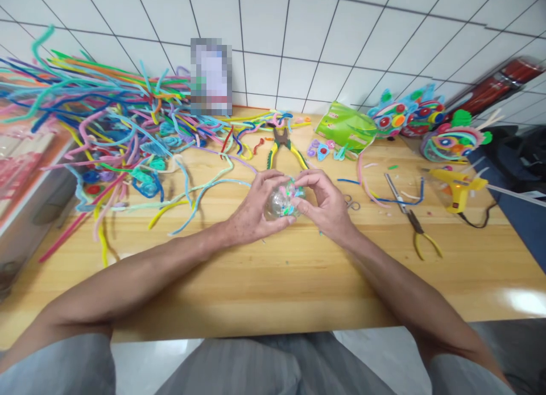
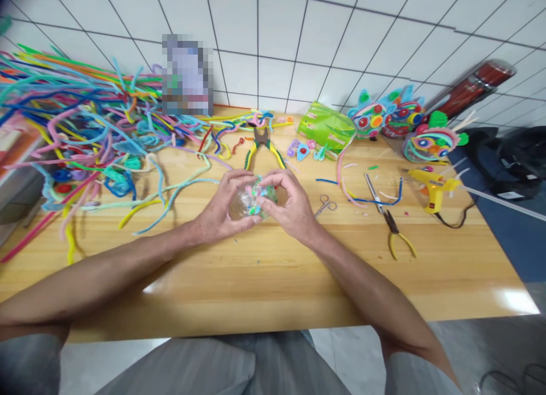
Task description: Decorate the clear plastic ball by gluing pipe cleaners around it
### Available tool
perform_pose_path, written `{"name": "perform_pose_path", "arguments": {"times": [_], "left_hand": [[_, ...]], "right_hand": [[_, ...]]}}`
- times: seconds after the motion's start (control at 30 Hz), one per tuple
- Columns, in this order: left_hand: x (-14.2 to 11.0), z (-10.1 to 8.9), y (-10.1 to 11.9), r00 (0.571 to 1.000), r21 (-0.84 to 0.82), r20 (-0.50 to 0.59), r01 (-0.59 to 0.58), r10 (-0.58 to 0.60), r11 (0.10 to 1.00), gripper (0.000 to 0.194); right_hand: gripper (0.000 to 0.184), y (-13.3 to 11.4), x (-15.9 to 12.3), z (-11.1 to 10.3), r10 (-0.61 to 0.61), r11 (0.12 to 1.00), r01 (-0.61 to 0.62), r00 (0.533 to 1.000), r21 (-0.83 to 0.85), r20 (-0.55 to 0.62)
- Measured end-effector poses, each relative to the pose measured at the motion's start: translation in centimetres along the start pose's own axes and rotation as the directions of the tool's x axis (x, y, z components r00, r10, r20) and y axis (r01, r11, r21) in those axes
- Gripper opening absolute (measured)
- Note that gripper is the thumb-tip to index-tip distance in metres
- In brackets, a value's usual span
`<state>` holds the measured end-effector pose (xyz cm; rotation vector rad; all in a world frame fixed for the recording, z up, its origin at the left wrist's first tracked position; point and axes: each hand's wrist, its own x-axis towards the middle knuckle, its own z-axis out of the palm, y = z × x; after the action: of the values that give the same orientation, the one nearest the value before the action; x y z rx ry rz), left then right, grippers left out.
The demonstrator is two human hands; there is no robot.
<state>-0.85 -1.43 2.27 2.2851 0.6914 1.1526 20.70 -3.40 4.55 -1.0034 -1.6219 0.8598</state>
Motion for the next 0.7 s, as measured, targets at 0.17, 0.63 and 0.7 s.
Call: {"name": "perform_pose_path", "arguments": {"times": [0.17,0.63,0.7], "left_hand": [[0.16,-0.26,0.21,0.999,-0.034,-0.008,0.053,-0.054,0.998,0.055],[-0.04,0.08,0.02,0.999,-0.018,-0.034,-0.034,0.033,0.999,0.066],[-0.01,0.18,-0.10,0.997,0.006,-0.039,-0.060,0.060,0.998,0.068]], "right_hand": [[0.026,-0.06,-0.09,0.24,0.006,1.000,-0.006,1.000,0.015,0.007],[0.044,-0.14,0.14,0.34,0.242,0.944,-0.245,0.969,0.220,0.042],[0.046,-0.09,0.17,0.36,0.280,0.923,-0.288,0.958,0.256,0.067]]}}
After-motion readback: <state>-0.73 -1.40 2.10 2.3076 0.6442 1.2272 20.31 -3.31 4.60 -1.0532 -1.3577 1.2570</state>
